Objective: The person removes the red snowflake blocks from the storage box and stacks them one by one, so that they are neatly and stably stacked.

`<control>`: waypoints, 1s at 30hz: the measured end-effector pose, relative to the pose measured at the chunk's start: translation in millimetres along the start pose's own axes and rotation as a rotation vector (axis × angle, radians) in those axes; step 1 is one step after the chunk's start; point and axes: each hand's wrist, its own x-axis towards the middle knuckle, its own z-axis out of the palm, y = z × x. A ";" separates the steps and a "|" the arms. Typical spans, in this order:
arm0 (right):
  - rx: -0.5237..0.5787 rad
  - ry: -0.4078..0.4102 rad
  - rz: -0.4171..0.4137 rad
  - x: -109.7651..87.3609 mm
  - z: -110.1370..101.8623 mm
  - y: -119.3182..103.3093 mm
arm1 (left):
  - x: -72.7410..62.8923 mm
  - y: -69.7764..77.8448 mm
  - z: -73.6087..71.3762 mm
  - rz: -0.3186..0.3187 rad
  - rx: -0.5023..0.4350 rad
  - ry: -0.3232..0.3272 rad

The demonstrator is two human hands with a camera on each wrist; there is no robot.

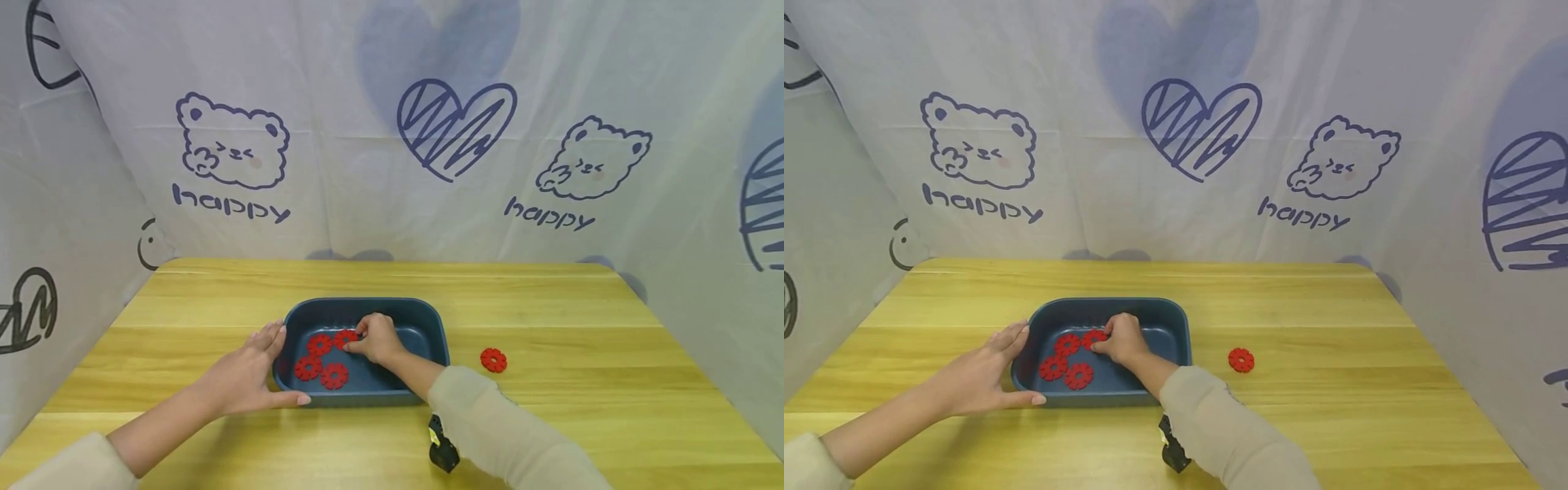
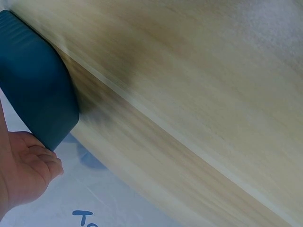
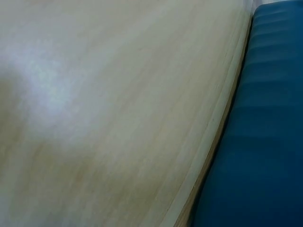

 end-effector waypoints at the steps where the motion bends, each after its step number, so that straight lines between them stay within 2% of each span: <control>1: -0.002 0.000 0.003 -0.1 -0.1 -0.4 | 0.0 0.1 0.0 0.002 0.002 0.002; 9: -0.006 -0.002 0.009 -0.5 -0.4 -0.3 | 0.3 -0.5 1.0 0.000 0.000 -0.002; 13: 0.043 0.000 0.006 -0.9 -1.7 0.5 | 0.2 -0.9 2.1 -0.002 -0.001 -0.003; 20: 0.114 0.028 -0.054 -4.9 -13.7 -4.2 | -0.8 -1.0 3.7 0.002 -0.006 0.012; 30: 0.166 0.018 -0.150 -13.2 -35.7 -4.1 | -0.4 -1.0 5.9 -0.010 -0.013 0.019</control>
